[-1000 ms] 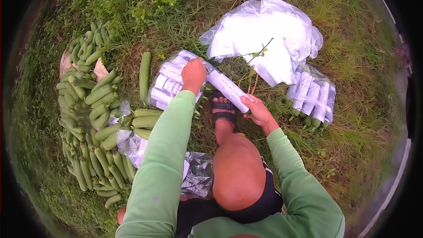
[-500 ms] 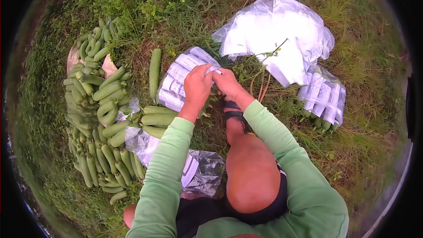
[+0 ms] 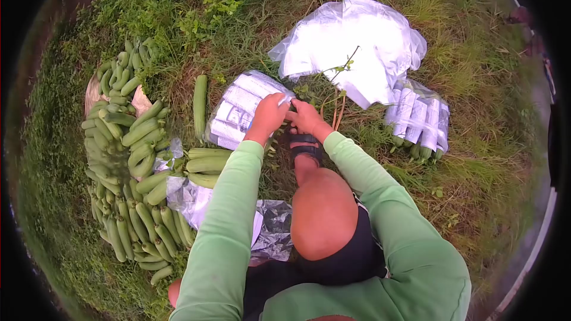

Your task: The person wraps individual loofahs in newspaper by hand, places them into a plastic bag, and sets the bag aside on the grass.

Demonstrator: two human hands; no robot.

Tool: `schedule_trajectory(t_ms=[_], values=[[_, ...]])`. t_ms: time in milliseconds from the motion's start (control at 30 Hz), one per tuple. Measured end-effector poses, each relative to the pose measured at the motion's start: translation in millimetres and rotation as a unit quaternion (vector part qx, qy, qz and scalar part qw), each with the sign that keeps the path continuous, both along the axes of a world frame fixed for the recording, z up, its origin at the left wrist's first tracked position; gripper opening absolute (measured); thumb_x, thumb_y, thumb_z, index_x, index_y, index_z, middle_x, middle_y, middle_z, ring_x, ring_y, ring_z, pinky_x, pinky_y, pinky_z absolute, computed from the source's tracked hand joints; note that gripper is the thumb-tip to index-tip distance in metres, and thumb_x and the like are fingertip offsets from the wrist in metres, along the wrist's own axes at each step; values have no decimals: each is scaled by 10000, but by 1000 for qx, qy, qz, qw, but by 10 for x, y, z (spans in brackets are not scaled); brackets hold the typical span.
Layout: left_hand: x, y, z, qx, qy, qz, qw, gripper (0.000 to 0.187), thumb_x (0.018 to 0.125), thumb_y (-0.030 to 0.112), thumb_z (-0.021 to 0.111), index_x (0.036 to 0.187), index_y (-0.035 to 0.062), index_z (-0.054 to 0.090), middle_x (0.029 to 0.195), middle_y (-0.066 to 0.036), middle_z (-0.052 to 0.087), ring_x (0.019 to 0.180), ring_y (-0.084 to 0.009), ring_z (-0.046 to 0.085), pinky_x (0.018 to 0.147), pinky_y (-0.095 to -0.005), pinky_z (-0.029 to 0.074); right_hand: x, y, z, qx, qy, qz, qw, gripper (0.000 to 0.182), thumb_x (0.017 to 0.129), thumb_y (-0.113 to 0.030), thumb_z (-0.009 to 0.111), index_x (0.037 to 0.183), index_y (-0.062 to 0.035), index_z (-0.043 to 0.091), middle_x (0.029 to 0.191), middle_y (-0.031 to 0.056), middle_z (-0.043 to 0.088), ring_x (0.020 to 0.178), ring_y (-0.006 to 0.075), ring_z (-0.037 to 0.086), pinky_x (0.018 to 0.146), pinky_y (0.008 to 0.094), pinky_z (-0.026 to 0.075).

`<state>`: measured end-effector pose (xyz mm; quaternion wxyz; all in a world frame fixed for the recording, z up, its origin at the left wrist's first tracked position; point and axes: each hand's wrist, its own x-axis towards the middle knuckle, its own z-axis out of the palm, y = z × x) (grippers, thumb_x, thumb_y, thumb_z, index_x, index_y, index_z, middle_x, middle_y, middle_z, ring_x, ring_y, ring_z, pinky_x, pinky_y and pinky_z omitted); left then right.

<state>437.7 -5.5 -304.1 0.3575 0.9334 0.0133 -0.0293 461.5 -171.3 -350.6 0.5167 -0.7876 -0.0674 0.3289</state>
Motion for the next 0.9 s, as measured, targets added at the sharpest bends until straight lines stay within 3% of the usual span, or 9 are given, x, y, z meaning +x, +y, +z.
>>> schedule_trajectory(t_ms=[33, 133, 233, 267, 367, 433, 567, 633, 900], values=[[-122, -5, 79, -15, -29, 9, 999, 394, 926, 210, 688, 1257, -4, 669, 1210, -245, 667, 1129, -428, 636, 989, -469, 512, -29, -70, 179, -1, 47, 14, 999, 430, 959, -259, 712, 1269, 12, 588, 908, 143, 688, 786, 190, 688, 637, 350, 575], [-704, 183, 278, 33, -103, 4, 994, 477, 908, 174, 705, 1345, 5, 616, 1307, -243, 616, 1197, -428, 594, 1042, -470, 480, -333, -273, -257, -94, -134, 25, 986, 466, 939, -287, 738, 1272, 12, 607, 991, 154, 708, 903, 187, 702, 787, 375, 576], [-1503, 670, 534, 80, -100, 3, 992, 490, 905, 165, 735, 1357, 19, 616, 1290, -230, 630, 1168, -388, 624, 1018, -461, 499, -919, -615, -339, -17, -87, 53, 995, 604, 908, -313, 741, 1402, -6, 575, 1166, 142, 740, 1045, 325, 708, 931, 407, 538], [-1803, 864, 670, 43, 7, 28, 999, 485, 908, 178, 746, 1350, 22, 623, 1255, -223, 654, 1129, -371, 648, 987, -452, 516, -1034, -689, -703, 78, 19, 1, 997, 585, 907, -325, 747, 1382, -16, 600, 1166, 124, 742, 1045, 306, 710, 933, 397, 537], [-2659, 1354, 1192, 25, 247, 56, 967, 505, 904, 235, 780, 1335, 13, 637, 1165, -197, 717, 1014, -333, 701, 898, -427, 556, -1337, -823, -647, 99, 88, 42, 990, 569, 908, -330, 753, 1368, -25, 614, 1158, 116, 741, 1041, 290, 708, 920, 389, 541], [-3149, 1531, 1508, 87, 284, 45, 954, 526, 899, 257, 782, 1344, 17, 637, 1163, -191, 730, 1011, -334, 705, 893, -431, 559, -1366, -865, -507, 87, 81, 82, 990, 559, 908, -333, 757, 1359, -31, 623, 1153, 110, 740, 1038, 279, 707, 912, 384, 543], [-3636, 1312, 2255, 93, 256, 107, 956, 552, 899, 256, 778, 1374, 21, 622, 1226, -188, 713, 1061, -310, 692, 929, -420, 544, -1230, -948, -179, 75, 70, 133, 986, 537, 909, -340, 765, 1340, -43, 642, 1143, 99, 739, 1032, 257, 704, 896, 374, 547], [-3816, 1271, 2320, 28, 195, 139, 971, 558, 900, 227, 774, 1388, 14, 610, 1251, -194, 704, 1068, -309, 684, 933, -413, 538, -1153, -966, -24, 72, 69, 154, 983, 527, 909, -343, 768, 1330, -49, 652, 1137, 94, 738, 1030, 247, 703, 887, 368, 550], [-4104, 1040, 2409, 75, 175, 111, 975, 580, 860, 222, 797, 1368, 4, 623, 1210, -223, 713, 1044, -350, 706, 904, -434, 555, -745, -805, 734, 69, 57, 257, 962, 485, 911, -356, 784, 1292, -73, 689, 1116, 72, 736, 1019, 204, 699, 855, 347, 558]])
